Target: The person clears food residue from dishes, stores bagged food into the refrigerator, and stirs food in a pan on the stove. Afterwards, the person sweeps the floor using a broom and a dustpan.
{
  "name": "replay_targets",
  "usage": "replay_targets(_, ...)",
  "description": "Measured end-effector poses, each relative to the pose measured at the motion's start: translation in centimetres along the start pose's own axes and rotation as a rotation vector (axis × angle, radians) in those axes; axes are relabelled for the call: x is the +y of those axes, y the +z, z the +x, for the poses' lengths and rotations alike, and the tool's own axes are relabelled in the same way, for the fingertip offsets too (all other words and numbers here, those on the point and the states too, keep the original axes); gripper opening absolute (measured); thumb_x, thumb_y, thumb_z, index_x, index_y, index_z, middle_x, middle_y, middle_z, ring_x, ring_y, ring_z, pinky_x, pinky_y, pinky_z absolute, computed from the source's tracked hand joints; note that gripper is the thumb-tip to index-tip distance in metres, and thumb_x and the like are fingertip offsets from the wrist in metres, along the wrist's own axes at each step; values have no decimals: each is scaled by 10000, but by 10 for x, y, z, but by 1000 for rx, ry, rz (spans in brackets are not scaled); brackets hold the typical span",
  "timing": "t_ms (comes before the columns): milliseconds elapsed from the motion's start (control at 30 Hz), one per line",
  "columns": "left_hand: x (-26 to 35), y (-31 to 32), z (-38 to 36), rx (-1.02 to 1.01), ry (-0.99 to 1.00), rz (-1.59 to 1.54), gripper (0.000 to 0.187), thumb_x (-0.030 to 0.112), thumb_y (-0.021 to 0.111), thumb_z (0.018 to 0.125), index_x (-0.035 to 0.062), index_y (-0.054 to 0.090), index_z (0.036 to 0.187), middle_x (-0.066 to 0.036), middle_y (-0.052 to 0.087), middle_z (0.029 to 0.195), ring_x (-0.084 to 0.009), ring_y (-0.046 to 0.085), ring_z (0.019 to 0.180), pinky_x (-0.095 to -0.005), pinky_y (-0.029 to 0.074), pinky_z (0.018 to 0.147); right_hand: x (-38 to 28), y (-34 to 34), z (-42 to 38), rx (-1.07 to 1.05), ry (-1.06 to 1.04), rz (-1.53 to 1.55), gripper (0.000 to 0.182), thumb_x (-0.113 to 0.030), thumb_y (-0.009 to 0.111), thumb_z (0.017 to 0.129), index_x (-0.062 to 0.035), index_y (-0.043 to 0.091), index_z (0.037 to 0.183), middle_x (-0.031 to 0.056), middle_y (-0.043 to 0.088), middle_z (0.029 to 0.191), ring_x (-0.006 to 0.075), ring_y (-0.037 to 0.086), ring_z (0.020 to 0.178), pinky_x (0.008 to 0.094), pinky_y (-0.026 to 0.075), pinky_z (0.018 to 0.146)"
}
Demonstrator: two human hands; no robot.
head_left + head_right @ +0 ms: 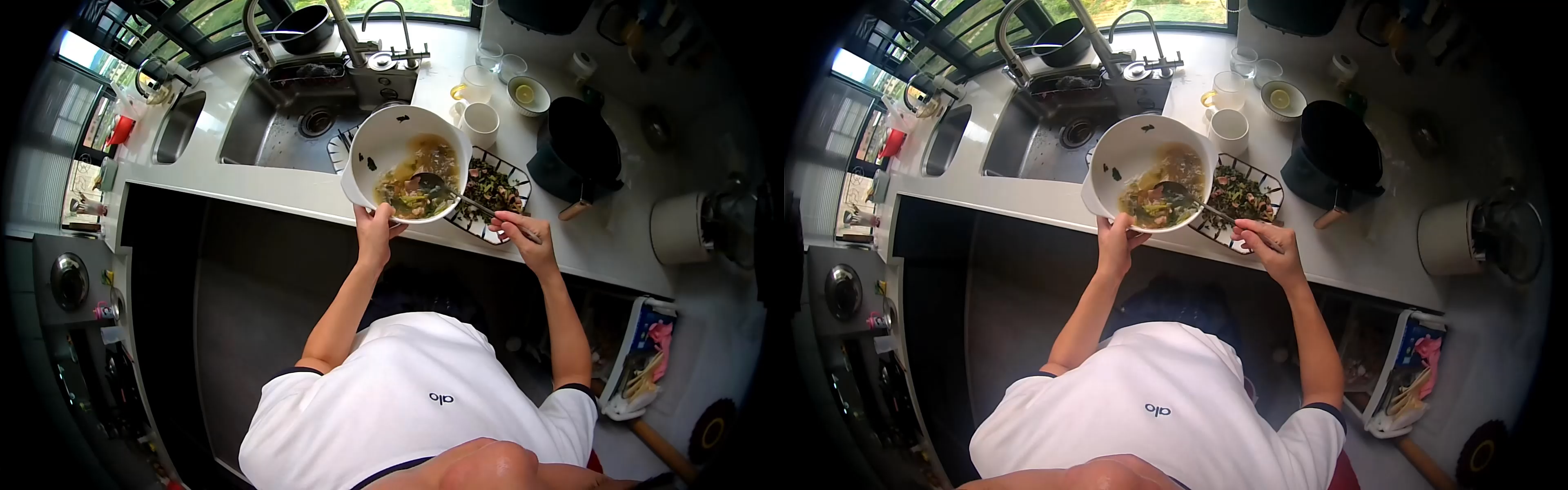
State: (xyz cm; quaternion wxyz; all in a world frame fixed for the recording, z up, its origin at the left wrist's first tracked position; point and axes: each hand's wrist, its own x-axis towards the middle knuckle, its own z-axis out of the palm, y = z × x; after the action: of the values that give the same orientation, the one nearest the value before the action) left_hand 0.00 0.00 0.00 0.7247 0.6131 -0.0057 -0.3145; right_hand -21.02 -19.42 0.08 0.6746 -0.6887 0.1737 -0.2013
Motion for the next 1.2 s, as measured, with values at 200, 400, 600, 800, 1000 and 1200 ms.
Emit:
replay_targets(200,3,-2,4,0,-19,-14,579,99,478,778,65,251,1310,-159,484,1156,-272,628,894,-388,581,711,0,5,-4,-50,-66,-9,212,-27,565,882,42,633,1071,119,684,912,150,655,823,256,548,703)
replay_targets(400,-6,6,12,-15,-13,-58,548,115,483,796,75,255,1293,-147,481,1143,-253,623,883,-382,583,680,-26,-18,17,-234,-124,-145,188,-46,599,862,26,660,1024,113,696,875,143,663,785,244,533,704)
replay_targets(600,-18,16,16,-20,34,-63,552,102,488,795,81,254,1295,-141,455,1169,-253,610,928,-381,580,710,-80,-51,76,-553,-201,-405,183,-72,636,847,-25,675,1020,94,702,860,125,657,746,250,507,698)
replay_targets(800,-28,31,23,22,102,-59,553,77,478,792,86,257,1299,-134,443,1190,-251,582,982,-385,572,738,-124,-57,117,-795,-249,-694,223,-88,638,838,-60,666,1058,96,687,957,200,651,810,280,501,737)
replay_targets(1000,-36,35,28,79,125,-51,549,71,469,796,93,260,1303,-134,449,1203,-258,576,997,-390,569,752,-145,-63,121,-836,-409,-761,228,-42,663,794,-72,681,1019,94,684,967,232,657,778,296,526,671)
replay_targets(1200,-41,39,25,111,140,-131,540,62,474,794,98,276,1294,-110,424,1192,-218,537,1003,-360,573,702,-150,-89,98,-752,-421,-790,299,2,670,764,-92,673,1048,110,672,1006,198,653,749,278,528,635)
